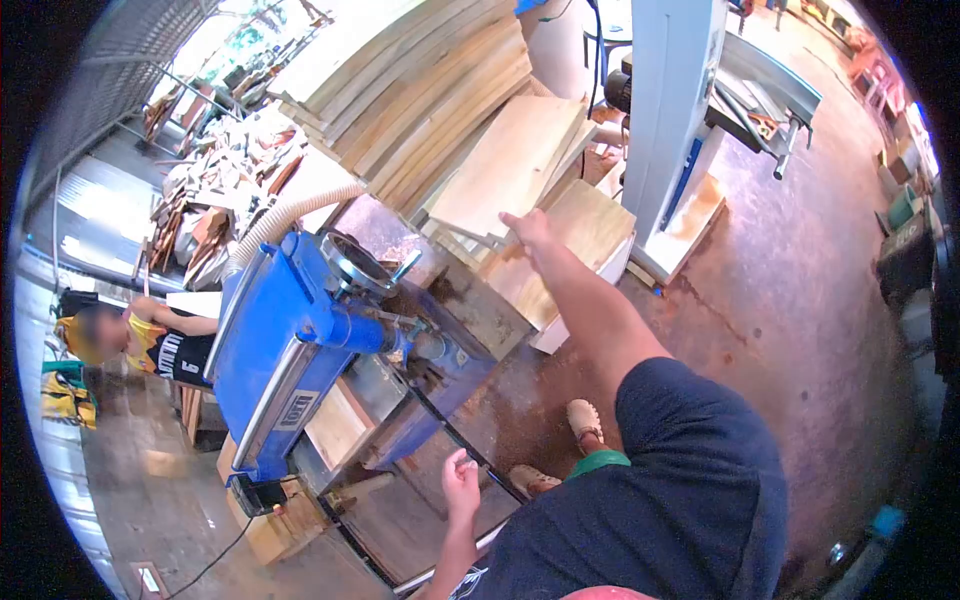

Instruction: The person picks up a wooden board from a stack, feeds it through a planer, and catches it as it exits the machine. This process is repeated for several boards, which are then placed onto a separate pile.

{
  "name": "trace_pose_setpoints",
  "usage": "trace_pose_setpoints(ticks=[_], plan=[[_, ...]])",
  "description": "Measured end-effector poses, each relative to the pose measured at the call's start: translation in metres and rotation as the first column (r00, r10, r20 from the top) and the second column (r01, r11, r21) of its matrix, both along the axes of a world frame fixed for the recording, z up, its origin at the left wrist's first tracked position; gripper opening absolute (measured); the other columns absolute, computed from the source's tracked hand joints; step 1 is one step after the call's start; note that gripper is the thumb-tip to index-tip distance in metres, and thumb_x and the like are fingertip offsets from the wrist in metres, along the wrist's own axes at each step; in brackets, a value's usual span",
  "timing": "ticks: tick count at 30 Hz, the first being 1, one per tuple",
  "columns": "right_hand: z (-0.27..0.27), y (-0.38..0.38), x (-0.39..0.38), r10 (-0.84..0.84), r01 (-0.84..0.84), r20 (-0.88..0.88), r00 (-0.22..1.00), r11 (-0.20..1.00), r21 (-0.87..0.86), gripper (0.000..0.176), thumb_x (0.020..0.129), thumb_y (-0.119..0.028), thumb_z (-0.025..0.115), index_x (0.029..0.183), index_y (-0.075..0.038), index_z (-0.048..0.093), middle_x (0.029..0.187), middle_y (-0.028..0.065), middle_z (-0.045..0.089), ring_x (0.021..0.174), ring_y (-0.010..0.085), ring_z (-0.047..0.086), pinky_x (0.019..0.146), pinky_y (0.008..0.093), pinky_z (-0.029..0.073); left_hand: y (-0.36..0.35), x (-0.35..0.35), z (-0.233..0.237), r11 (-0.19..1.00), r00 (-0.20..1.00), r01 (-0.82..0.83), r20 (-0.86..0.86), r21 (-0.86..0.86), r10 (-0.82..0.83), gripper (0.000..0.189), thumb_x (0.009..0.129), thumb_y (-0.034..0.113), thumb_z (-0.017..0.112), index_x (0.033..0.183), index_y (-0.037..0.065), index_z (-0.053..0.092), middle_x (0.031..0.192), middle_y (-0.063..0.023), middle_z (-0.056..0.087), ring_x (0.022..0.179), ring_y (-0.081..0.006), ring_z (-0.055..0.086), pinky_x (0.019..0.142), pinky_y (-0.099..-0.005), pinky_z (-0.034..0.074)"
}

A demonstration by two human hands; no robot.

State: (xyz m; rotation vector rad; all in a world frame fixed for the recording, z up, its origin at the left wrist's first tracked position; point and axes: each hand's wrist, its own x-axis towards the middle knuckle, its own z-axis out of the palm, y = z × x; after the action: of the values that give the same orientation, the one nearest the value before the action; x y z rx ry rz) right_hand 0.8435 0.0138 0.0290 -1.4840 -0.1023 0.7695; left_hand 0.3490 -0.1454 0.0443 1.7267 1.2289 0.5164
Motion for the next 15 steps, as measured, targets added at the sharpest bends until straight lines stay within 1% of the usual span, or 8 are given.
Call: trace_pose_setpoints(ticks=[2, 4, 5, 8, 10, 13, 14, 15], plan=[[-0.019, -0.022, -0.013, 0.196, -0.172, -0.108, 0.975, 0.964, 0.202, 0.037, 0.084, -0.02, 0.07, 0.105, 0.009, 0.059, 0.096, 0.0155, 0.065, 0.077, 0.0231, 0.061, 0.063, 0.0389, 0.05, 0.022, 0.009, 0.005, 0.999, 0.998, -0.025, 0.059, 0.023, 0.024, 0.031, 0.09, 0.009, 0.06, 0.119, 0.0, 0.053, 0.112, -0.0086, 0.058, 0.086, -0.0116, 0.058, 0.078, -0.0269, 0.048], [0.072, -0.119, -0.049, 0.427, -0.427, 0.008, 0.904, 0.904, -0.004, 0.035, 0.087, -0.016, 0.065, 0.112, 0.008, 0.056, 0.105, 0.0151, 0.063, 0.087, 0.0204, 0.062, 0.071, 0.0356, 0.053, 0.043, 0.016, 0.007, 0.996, 0.987, -0.061, 0.147, -0.061, 0.069, 0.03, 0.093, 0.013, 0.058, 0.119, 0.001, 0.053, 0.111, -0.0078, 0.058, 0.091, -0.012, 0.057, 0.08, -0.0265, 0.047], [-0.015, -0.128, -0.054, 0.428, -0.393, -0.09, 0.899, 0.881, 0.265, 0.036, 0.089, -0.013, 0.061, 0.118, 0.006, 0.052, 0.113, 0.0149, 0.061, 0.094, 0.0186, 0.062, 0.077, 0.0326, 0.054, 0.056, 0.025, 0.007, 0.987, 0.979, -0.062, 0.182, -0.15, 0.089, 0.03, 0.094, 0.017, 0.057, 0.12, 0.001, 0.053, 0.112, -0.008, 0.058, 0.095, -0.0131, 0.057, 0.083, -0.0262, 0.046], [-0.032, -0.227, -0.091, 0.634, -0.421, -0.188, 0.75, 0.677, 0.603, 0.05, 0.086, -0.015, 0.068, 0.129, -0.003, 0.046, 0.118, 0.0066, 0.059, 0.11, 0.0198, 0.057, 0.097, 0.0374, 0.047, 0.085, 0.071, 0.006, 0.925, 0.966, -0.07, 0.205, -0.374, 0.156, 0.046, 0.097, 0.037, 0.049, 0.127, 0.003, 0.05, 0.119, -0.0098, 0.057, 0.109, -0.0194, 0.056, 0.089, -0.031, 0.046], [-0.04, -0.277, -0.117, 0.69, -0.611, -0.176, 0.702, 0.711, 0.349, 0.062, 0.083, -0.019, 0.071, 0.134, -0.003, 0.04, 0.128, 0.0062, 0.054, 0.118, 0.0173, 0.051, 0.102, 0.0372, 0.042, 0.103, 0.112, -0.003, 0.769, 0.945, 0.013, 0.258, -0.639, 0.199, 0.057, 0.097, 0.047, 0.045, 0.131, 0.002, 0.046, 0.127, -0.0117, 0.054, 0.117, -0.0223, 0.053, 0.092, -0.0367, 0.046], [-0.026, -0.327, -0.168, 0.721, -0.602, -0.123, 0.682, 0.649, 0.466, 0.067, 0.083, -0.017, 0.071, 0.138, -0.003, 0.035, 0.134, 0.0062, 0.049, 0.121, 0.0168, 0.048, 0.105, 0.0368, 0.037, 0.099, 0.17, 0.0, 0.451, 0.893, 0.257, 0.389, -0.855, 0.228, 0.06, 0.094, 0.046, 0.053, 0.13, -0.002, 0.047, 0.127, -0.0178, 0.055, 0.115, -0.0225, 0.055, 0.092, -0.0389, 0.047], [-0.01, -0.34, -0.182, 0.709, -0.616, -0.185, 0.68, 0.69, 0.38, 0.064, 0.083, -0.016, 0.07, 0.137, -0.003, 0.038, 0.132, 0.0058, 0.051, 0.122, 0.0178, 0.047, 0.106, 0.0365, 0.034, 0.086, 0.174, 0.001, 0.443, 0.896, 0.239, 0.372, -0.864, 0.242, 0.06, 0.094, 0.046, 0.053, 0.13, -0.002, 0.047, 0.127, -0.0178, 0.055, 0.115, -0.0225, 0.055, 0.092, -0.0389, 0.047], [-0.016, -0.351, -0.193, 0.712, -0.616, -0.203, 0.672, 0.69, 0.38, 0.064, 0.083, -0.016, 0.07, 0.137, -0.003, 0.038, 0.132, 0.0058, 0.051, 0.122, 0.0178, 0.047, 0.106, 0.0365, 0.034, 0.072, 0.177, 0.003, 0.651, 0.974, 0.074, 0.194, -0.756, 0.114, 0.056, 0.092, 0.041, 0.058, 0.126, -0.004, 0.05, 0.121, -0.018, 0.059, 0.108, -0.0215, 0.058, 0.089, -0.0371, 0.048]])
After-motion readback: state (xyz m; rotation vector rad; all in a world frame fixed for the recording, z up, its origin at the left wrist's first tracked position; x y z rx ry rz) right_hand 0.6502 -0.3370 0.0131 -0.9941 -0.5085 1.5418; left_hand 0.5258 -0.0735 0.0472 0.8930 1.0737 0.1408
